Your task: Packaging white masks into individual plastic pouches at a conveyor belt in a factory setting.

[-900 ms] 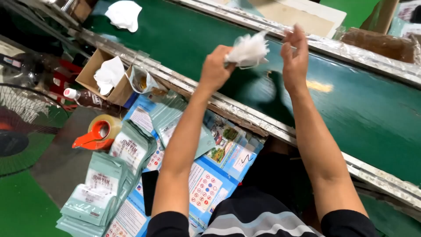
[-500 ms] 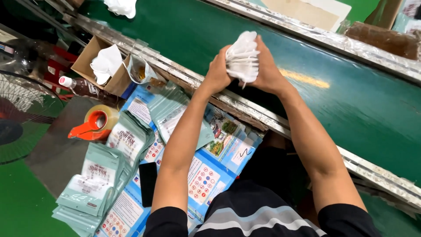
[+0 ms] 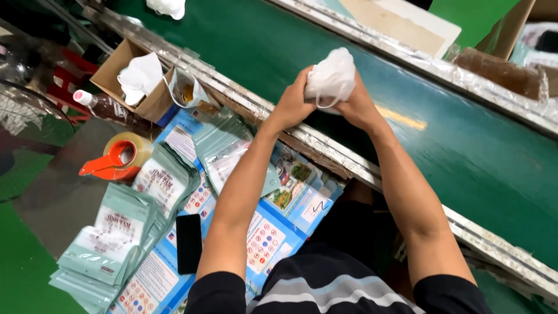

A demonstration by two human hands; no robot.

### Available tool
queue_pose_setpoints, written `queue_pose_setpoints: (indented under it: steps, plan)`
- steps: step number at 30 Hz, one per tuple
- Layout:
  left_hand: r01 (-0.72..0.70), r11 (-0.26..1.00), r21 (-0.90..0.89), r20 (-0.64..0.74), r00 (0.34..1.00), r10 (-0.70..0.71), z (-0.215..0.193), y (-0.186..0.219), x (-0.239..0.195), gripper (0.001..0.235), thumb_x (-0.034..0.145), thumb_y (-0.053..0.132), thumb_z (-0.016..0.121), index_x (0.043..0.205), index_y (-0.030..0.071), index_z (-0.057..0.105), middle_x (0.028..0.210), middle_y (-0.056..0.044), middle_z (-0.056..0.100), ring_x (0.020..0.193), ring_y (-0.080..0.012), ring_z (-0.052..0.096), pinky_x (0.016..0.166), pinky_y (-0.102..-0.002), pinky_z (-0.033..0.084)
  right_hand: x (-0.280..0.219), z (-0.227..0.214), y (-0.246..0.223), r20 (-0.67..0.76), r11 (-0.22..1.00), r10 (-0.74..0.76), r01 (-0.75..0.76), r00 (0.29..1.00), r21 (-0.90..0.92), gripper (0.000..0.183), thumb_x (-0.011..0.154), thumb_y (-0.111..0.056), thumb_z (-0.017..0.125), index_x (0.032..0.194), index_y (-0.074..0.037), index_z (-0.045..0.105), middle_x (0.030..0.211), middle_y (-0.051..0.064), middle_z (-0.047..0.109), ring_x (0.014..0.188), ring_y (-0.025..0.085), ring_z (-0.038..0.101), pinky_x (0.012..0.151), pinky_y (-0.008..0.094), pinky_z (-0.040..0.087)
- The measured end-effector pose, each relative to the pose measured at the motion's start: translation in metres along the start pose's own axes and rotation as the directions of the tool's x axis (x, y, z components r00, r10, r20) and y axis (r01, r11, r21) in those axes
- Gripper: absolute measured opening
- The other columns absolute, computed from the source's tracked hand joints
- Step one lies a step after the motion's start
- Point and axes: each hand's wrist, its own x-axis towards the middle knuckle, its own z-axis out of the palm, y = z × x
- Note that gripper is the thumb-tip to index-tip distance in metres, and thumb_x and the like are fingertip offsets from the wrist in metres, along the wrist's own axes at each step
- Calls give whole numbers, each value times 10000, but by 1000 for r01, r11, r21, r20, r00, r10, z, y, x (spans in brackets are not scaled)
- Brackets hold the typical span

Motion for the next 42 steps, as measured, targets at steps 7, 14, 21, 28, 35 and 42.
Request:
queue_pose_setpoints:
  steps: [7,14,21,28,35,42]
  plan:
    - [-38,846,-531,-282,950,-135,47,-6,-29,803,1014,285,623,1598,28,135,1547,-235,439,1300,-344,579,1051,-402,527,1,-2,-35,-135,808,364,-241,922,538,619,986,-119,720,1502,8,402,1429,151,604,1346,291,598,1173,411,490]
    - [-39,997,-71,-369,929,10,-36,105,-106,484,1063,388,579,1355,2,563,1179,-167,701,1077,-247,664,969,-367,520,-52,41,-52,157,843,39,-117,987,525,645,1087,-145,565,1607,15,219,1585,183,418,1484,325,399,1234,447,329]
    - [-107,955,-276,-434,901,-25,-117,140,-195,429,1030,352,700,1225,-24,638,1053,-124,725,927,-165,699,847,-322,583,-71,78,-145,578,931,17,-224,816,289,653,891,-295,762,1455,-39,556,1425,128,637,1267,263,608,1086,401,469]
    - [79,985,-151,-719,675,-165,-14,91,-257,455,1016,402,645,1169,-27,661,974,-100,759,859,-174,713,762,-354,573,-121,128,-177,392,740,206,-405,897,537,585,931,-296,686,1434,-41,531,1402,114,629,1290,199,592,1080,355,481]
    - [163,981,109,-685,727,-45,13,62,-350,897,898,319,857,1534,-8,316,1424,-178,531,1285,-299,576,1112,-410,472,-168,128,-161,266,842,216,-317,939,437,437,940,-162,767,1329,-27,622,1282,120,681,1179,230,667,1036,374,525]
    - [109,956,274,-368,930,-1,25,-22,-403,1140,663,156,883,1563,0,201,1592,-258,338,1473,-444,336,1226,-522,243,-192,177,-141,415,973,-196,122,889,198,780,734,-207,876,1378,-2,488,1324,220,545,1242,419,521,1058,477,399]
